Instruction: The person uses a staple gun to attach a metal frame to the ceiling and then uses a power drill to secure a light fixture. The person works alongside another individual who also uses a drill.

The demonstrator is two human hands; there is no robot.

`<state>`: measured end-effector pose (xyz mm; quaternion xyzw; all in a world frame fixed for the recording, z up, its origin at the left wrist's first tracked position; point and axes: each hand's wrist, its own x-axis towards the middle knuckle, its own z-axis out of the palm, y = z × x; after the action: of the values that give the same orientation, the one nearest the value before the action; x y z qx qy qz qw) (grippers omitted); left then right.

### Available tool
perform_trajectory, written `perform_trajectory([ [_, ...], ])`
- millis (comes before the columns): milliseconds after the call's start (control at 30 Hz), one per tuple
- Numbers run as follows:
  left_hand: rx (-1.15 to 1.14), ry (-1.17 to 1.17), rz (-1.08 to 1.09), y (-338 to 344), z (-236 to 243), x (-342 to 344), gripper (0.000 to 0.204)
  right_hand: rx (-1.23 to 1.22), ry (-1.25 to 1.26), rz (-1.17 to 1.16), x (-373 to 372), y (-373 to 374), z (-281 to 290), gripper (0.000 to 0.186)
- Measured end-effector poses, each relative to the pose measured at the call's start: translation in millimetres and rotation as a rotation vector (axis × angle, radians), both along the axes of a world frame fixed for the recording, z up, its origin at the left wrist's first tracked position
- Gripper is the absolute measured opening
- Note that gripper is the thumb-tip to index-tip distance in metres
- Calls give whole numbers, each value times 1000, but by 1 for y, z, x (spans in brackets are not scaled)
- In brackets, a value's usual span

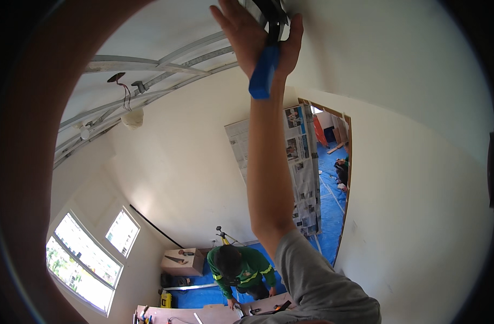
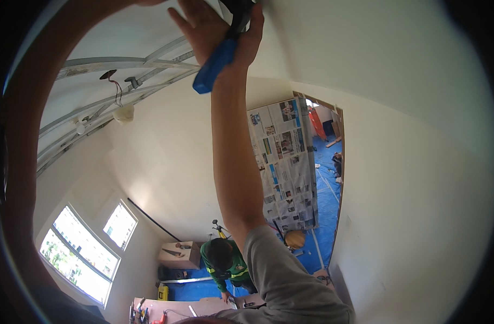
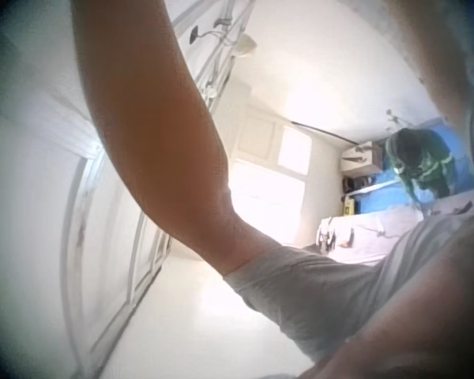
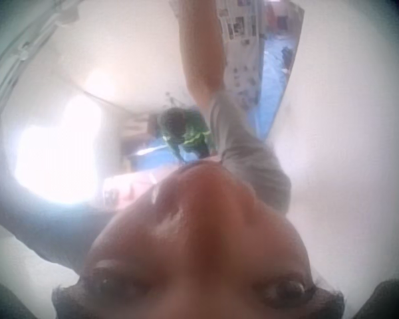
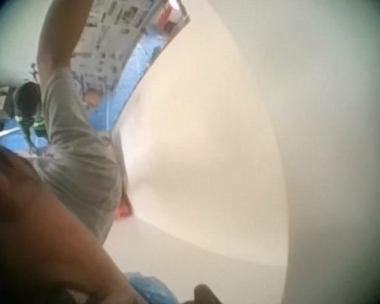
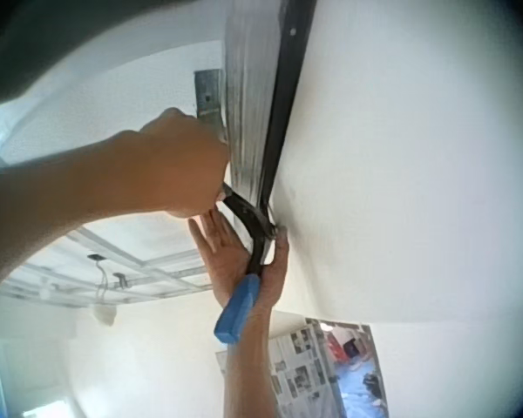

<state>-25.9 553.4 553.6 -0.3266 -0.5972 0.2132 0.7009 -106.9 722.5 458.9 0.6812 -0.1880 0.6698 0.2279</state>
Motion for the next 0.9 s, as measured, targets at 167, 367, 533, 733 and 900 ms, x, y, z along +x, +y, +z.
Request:
perform_trajectory([
  [167, -39, -51, 134, 3, -4, 6, 21, -130, 165, -43, -24, 23, 42, 62],
  [367, -132, -126, 203, 5, -4, 10, 21, -206, 95, -61, -42, 47, 48, 61],
  [533, -208, -171, 232, 11, -3, 12, 23, -211, 72, -49, -46, 51, 65, 62],
  [733, -151, -216, 137, 15, -7, 18, 22, -226, -42, 37, -34, 50, 81, 62],
  [900, -127, 0, -146, 19, -12, 0, 16, -284, 25, -90, -11, 32, 37, 53],
])
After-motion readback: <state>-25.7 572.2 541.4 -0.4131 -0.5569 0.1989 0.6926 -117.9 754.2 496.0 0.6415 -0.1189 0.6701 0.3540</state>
